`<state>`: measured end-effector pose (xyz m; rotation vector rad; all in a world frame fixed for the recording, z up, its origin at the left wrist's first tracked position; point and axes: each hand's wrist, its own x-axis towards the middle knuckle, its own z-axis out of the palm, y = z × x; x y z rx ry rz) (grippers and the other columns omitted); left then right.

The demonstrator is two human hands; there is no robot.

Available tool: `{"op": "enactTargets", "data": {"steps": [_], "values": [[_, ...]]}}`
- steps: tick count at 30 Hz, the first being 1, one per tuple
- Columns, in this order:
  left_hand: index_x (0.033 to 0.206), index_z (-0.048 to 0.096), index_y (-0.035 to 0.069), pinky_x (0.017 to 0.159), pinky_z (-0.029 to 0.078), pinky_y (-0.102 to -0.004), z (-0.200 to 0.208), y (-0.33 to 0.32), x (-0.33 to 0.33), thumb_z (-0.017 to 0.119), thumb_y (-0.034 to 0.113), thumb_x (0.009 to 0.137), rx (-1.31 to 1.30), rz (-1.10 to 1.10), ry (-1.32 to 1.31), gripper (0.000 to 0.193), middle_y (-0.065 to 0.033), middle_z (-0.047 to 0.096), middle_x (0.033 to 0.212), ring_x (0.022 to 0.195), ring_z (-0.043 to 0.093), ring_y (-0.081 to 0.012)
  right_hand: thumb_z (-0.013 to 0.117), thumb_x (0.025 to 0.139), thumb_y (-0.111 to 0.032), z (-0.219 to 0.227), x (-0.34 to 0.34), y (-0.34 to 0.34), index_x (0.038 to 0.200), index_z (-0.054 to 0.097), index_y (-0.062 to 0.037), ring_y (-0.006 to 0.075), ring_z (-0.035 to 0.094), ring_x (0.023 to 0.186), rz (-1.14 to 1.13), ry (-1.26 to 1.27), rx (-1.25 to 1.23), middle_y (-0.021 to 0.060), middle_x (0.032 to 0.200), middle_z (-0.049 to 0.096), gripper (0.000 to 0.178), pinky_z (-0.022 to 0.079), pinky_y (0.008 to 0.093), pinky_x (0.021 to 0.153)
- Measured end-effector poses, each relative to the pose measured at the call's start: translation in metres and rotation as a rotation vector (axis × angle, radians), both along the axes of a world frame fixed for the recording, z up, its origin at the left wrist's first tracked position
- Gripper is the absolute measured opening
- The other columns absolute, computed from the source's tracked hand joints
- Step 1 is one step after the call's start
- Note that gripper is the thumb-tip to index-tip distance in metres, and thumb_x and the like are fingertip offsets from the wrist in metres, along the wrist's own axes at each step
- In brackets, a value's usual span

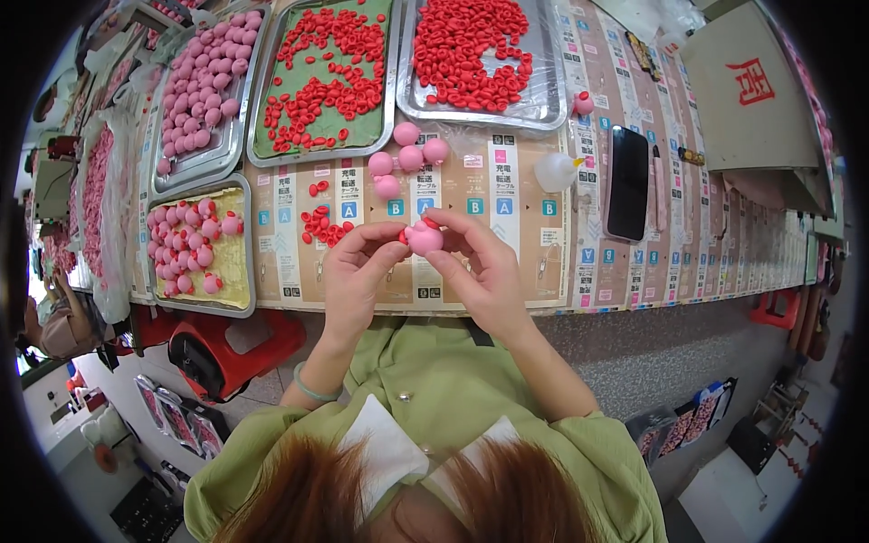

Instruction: Assembling small toy components by gluing red pieces onto pink spheres.

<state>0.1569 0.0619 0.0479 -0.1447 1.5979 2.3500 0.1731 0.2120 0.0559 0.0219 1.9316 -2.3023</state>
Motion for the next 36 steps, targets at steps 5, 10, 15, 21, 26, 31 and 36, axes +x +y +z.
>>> {"op": "enactTargets", "data": {"steps": [5,10,15,21,26,31,36], "values": [[0.091,0.059,-0.003,0.064,0.044,-0.0194,0.0,-0.005,-0.001,0.056,-0.003,0.076,-0.174,-0.028,0.282,0.016,-0.0076,0.058,0.088,0.075,0.055,-0.01,0.054,0.076,0.003,0.002,0.001,0.001,0.114,0.041,0.0042,0.0166,0.051,0.095,0.033,-0.119,-0.245,0.0117,0.106,0.05,0.04,0.042,0.0285,0.083],[0.09,0.06,-0.002,0.072,0.042,-0.0228,0.003,-0.003,-0.003,0.057,0.002,0.076,-0.152,-0.058,0.153,0.015,-0.0074,0.057,0.091,0.084,0.053,-0.0125,0.054,0.075,0.004,0.004,0.001,0.001,0.114,0.041,0.0048,0.0178,0.051,0.096,-0.012,-0.09,-0.225,0.0119,0.105,0.05,0.04,0.042,0.0288,0.083],[0.106,0.052,0.0,0.079,0.04,-0.0256,-0.004,-0.005,-0.001,0.051,0.012,0.083,0.453,-0.123,-0.238,0.026,-0.0088,0.055,0.098,0.088,0.052,-0.0134,0.054,0.074,0.003,0.005,0.0,0.005,0.113,0.042,0.0045,0.0182,0.049,0.098,0.064,0.079,0.042,0.0106,0.106,0.049,0.04,0.039,0.0285,0.085],[0.11,0.044,-0.002,0.086,0.04,-0.0327,0.012,0.005,-0.001,0.038,0.025,0.089,0.734,-0.298,-0.574,0.035,-0.0135,0.052,0.106,0.095,0.051,-0.0188,0.06,0.066,0.003,0.002,-0.005,0.009,0.109,0.046,0.004,0.0169,0.046,0.099,0.087,0.29,0.383,0.0098,0.108,0.048,0.045,0.036,0.0276,0.086],[0.109,0.045,-0.003,0.088,0.039,-0.0349,0.003,0.006,0.006,0.038,0.024,0.089,0.723,-0.291,-0.464,0.034,-0.0144,0.052,0.105,0.097,0.051,-0.0198,0.061,0.066,0.003,0.006,0.002,0.005,0.105,0.048,0.0046,0.0174,0.048,0.097,0.063,0.142,0.347,0.011,0.104,0.05,0.041,0.038,0.028,0.085],[0.108,0.045,-0.003,0.087,0.039,-0.0345,0.005,0.006,0.005,0.038,0.023,0.089,0.706,-0.284,-0.457,0.033,-0.0134,0.053,0.103,0.095,0.051,-0.0192,0.062,0.066,0.004,0.002,0.003,0.005,0.104,0.049,0.005,0.0176,0.049,0.095,0.039,0.157,0.325,0.0116,0.102,0.052,0.04,0.038,0.0281,0.084],[0.108,0.046,-0.003,0.087,0.039,-0.0342,0.003,0.006,0.006,0.038,0.023,0.089,0.712,-0.276,-0.445,0.033,-0.0131,0.053,0.102,0.094,0.052,-0.0187,0.063,0.065,0.004,0.003,0.004,0.003,0.103,0.049,0.0053,0.0176,0.05,0.094,0.02,0.175,0.333,0.0115,0.101,0.052,0.04,0.039,0.0279,0.083]]}}
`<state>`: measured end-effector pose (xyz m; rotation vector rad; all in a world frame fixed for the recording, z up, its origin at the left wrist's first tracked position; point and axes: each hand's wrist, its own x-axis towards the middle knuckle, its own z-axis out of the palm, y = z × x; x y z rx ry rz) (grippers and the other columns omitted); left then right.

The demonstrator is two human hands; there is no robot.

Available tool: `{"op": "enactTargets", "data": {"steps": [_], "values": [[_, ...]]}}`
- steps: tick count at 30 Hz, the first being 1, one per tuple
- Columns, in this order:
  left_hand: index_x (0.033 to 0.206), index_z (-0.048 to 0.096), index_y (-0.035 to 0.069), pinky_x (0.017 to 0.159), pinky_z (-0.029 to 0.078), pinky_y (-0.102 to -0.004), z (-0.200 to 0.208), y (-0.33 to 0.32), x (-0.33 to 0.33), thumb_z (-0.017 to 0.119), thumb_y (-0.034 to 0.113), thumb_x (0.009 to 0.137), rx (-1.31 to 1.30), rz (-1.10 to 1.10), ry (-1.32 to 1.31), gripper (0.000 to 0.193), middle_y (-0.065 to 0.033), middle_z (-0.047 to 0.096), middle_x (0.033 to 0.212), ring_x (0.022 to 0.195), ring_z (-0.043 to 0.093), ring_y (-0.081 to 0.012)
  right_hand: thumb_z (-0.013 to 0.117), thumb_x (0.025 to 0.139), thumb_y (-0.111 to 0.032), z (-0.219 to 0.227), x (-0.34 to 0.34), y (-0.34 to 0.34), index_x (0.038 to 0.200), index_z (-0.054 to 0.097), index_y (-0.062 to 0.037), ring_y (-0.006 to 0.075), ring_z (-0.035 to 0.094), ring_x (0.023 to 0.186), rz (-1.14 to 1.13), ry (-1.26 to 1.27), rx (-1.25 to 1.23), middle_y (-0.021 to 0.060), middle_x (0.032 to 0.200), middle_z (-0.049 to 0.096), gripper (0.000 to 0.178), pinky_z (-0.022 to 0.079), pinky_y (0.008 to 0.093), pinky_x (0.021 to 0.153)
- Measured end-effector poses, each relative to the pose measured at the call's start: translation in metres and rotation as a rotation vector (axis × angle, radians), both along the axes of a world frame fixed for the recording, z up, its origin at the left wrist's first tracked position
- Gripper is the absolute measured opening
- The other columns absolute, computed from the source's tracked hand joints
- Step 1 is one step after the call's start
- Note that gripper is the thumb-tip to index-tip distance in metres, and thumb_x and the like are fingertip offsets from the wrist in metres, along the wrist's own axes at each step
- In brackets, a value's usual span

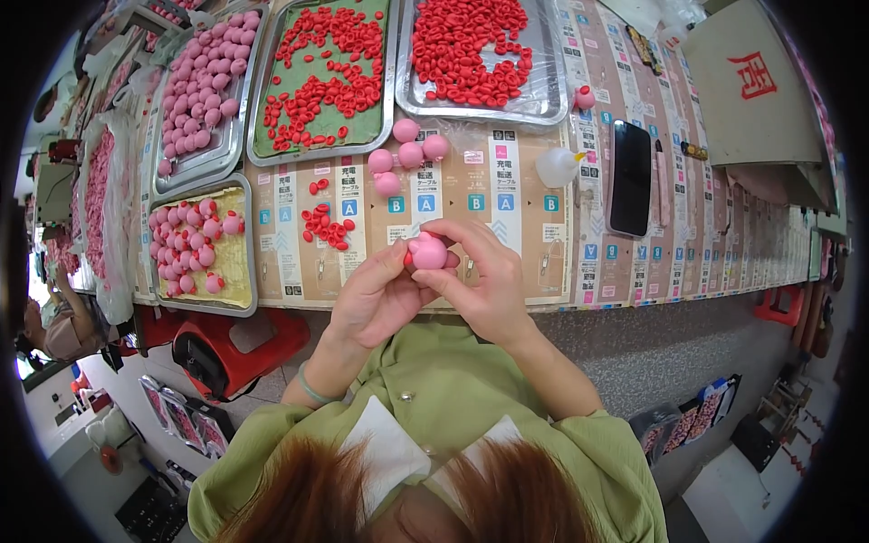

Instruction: Assembling small toy components by gluing red pieces onto pink spheres.

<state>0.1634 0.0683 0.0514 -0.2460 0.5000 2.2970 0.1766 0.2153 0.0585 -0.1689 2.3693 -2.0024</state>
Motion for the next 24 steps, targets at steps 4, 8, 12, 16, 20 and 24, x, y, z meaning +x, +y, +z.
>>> {"op": "enactTargets", "data": {"steps": [4,8,12,16,20,24], "values": [[0.109,0.045,-0.003,0.086,0.04,-0.0345,-0.003,0.0,-0.002,0.038,0.024,0.089,-0.01,-0.025,-0.01,0.034,-0.013,0.053,0.102,0.095,0.051,-0.0187,0.064,0.065,0.001,0.002,0.0,0.001,0.102,0.05,0.0035,0.0179,0.05,0.093,-0.003,0.028,0.037,0.0119,0.1,0.052,0.04,0.039,0.0286,0.082],[0.115,0.042,-0.002,0.085,0.04,-0.0327,0.005,0.002,-0.004,0.043,0.02,0.088,-0.085,-0.002,0.068,0.035,-0.0112,0.051,0.104,0.094,0.051,-0.0174,0.065,0.064,-0.001,-0.001,-0.005,0.0,0.101,0.049,0.0004,0.0198,0.048,0.097,-0.04,0.26,0.154,0.0117,0.103,0.049,0.04,0.038,0.031,0.084],[0.113,0.043,-0.002,0.084,0.039,-0.0314,0.02,0.007,0.0,0.055,0.009,0.079,-0.568,0.082,0.411,0.037,-0.011,0.049,0.103,0.095,0.048,-0.0204,0.062,0.064,0.002,-0.011,-0.003,-0.007,0.103,0.048,-0.0015,0.0219,0.047,0.097,-0.138,0.276,0.173,0.0126,0.103,0.047,0.041,0.04,0.0312,0.08],[0.108,0.049,0.0,0.081,0.039,-0.0301,0.021,0.008,0.002,0.066,0.003,0.065,-1.263,0.284,1.129,0.046,-0.0113,0.049,0.1,0.093,0.049,-0.0209,0.06,0.064,0.006,-0.018,-0.002,-0.013,0.105,0.045,-0.0013,0.018,0.045,0.099,-0.07,0.05,-0.388,0.0096,0.106,0.045,0.045,0.04,0.0305,0.082],[0.107,0.05,0.0,0.079,0.04,-0.0296,0.022,0.005,0.004,0.068,0.005,0.063,-1.307,0.33,1.155,0.047,-0.0122,0.049,0.1,0.092,0.05,-0.0216,0.06,0.063,0.007,-0.02,-0.004,-0.018,0.104,0.045,-0.0015,0.0187,0.045,0.098,-0.044,0.06,-0.481,0.0104,0.107,0.045,0.044,0.04,0.0302,0.081],[0.106,0.051,0.001,0.078,0.04,-0.029,0.02,0.0,0.001,0.068,0.005,0.064,-1.274,0.329,1.091,0.045,-0.0116,0.05,0.101,0.09,0.05,-0.0209,0.063,0.062,0.004,-0.017,-0.003,-0.013,0.104,0.046,-0.0012,0.0234,0.048,0.094,-0.07,0.292,0.046,0.0139,0.105,0.046,0.045,0.04,0.0298,0.079]]}}
